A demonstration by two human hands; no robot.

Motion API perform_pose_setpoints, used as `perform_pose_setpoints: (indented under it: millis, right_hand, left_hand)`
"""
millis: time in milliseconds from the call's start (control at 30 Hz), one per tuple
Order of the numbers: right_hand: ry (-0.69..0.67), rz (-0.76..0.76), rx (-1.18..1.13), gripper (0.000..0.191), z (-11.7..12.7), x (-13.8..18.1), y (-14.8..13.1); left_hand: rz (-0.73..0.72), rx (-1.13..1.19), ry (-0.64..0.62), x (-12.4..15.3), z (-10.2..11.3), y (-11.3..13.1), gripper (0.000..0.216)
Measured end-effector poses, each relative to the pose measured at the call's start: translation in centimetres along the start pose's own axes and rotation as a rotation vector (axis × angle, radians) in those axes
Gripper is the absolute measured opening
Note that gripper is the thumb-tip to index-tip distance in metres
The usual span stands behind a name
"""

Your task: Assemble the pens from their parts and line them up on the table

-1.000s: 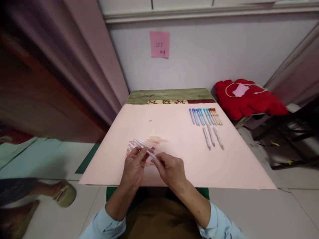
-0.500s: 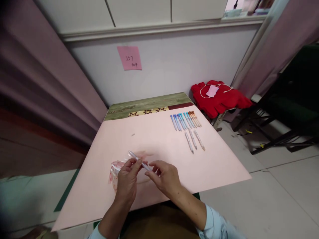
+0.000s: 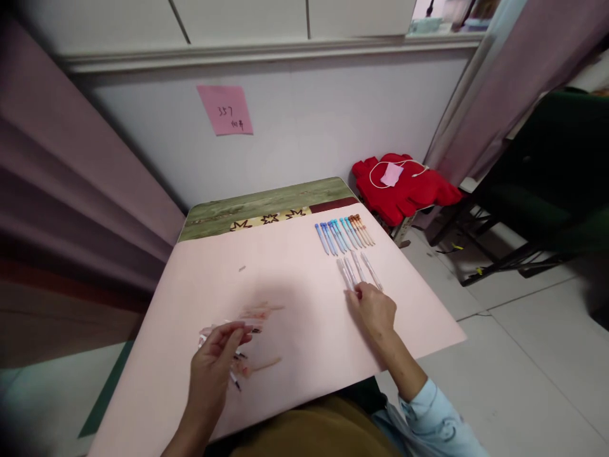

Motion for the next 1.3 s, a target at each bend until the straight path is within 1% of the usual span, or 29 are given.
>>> perform_pose_setpoints:
  millis: [100, 233, 333, 467, 567, 733, 833, 900, 967, 1033, 1100, 1133, 1200, 1300]
  right_hand:
    - [-0.003, -0.035, 0.117, 0.036, -0.1, -0.7, 0.0]
    - [0.072, 0.018, 0.183, 0.036, -1.0, -0.6, -0.4]
    - [0.114, 0.057, 0.238, 0.030, -1.8, -0.4, -0.4]
    - [0.179, 0.114, 0.294, 0.028, -2.7, -0.5, -0.6]
    - [0.178, 0.129, 0.303, 0.028, -2.9, -0.5, -0.7]
    - [0.174, 0.121, 0.268, 0.032, -2.2, -0.3, -0.6]
    - [0.156, 0.163, 0.184, 0.033, -1.8, 0.4, -1.2]
    - [0.098, 0.224, 0.062, 0.034, -1.8, 1.7, -2.2]
    - [-0.002, 0.337, -0.108, 0.034, -2.1, 3.5, -3.8]
    - [-0.117, 0.534, -0.262, 0.034, -2.7, 5.8, -5.8]
    - [-0.224, 0.721, -0.315, 0.032, -3.5, 8.0, -7.8]
    - [-0.273, 0.790, -0.313, 0.031, -3.8, 8.9, -8.7]
    - [-0.302, 0.863, -0.270, 0.026, -4.5, 10.2, -10.0]
    - [-0.288, 0.926, -0.182, 0.021, -5.0, 11.0, -11.2]
  left_hand:
    - [0.046, 0.019, 0.102, 0.2, 2.5, -0.7, 0.041]
    - [0.052, 0.000, 0.250, 0.4, 5.9, -1.9, 0.042]
    - [-0.042, -0.105, 0.366, 0.4, 8.8, -2.7, 0.039]
    - [-0.243, -0.259, 0.507, 0.3, 12.3, -4.1, 0.032]
    - [-0.295, -0.305, 0.566, 0.4, 13.8, -5.2, 0.031]
    - [-0.296, -0.281, 0.568, 0.8, 14.1, -6.6, 0.031]
    - [-0.303, -0.236, 0.551, 1.0, 14.0, -6.9, 0.032]
    - [-0.306, -0.208, 0.526, 1.1, 14.0, -7.0, 0.031]
    - [-0.313, -0.212, 0.493, 1.2, 14.0, -6.9, 0.029]
    - [-0.325, -0.271, 0.440, 1.5, 13.8, -6.6, 0.027]
    - [-0.340, -0.360, 0.340, 1.9, 13.4, -6.2, 0.026]
    - [-0.344, -0.403, 0.271, 2.1, 13.2, -5.9, 0.027]
    - [-0.341, -0.476, 0.118, 2.6, 12.9, -5.3, 0.033]
    - [-0.303, -0.564, -0.093, 3.0, 12.8, -4.8, 0.057]
Point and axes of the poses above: each hand's wrist, its own x-axis away from the middle knuckle, its own z-axis out of the back of the hand, y = z × x, the point moved 1 cm from there along -x, towards the middle knuckle, and after that the axes turned 9 degrees about x, right-handed, at the moved point
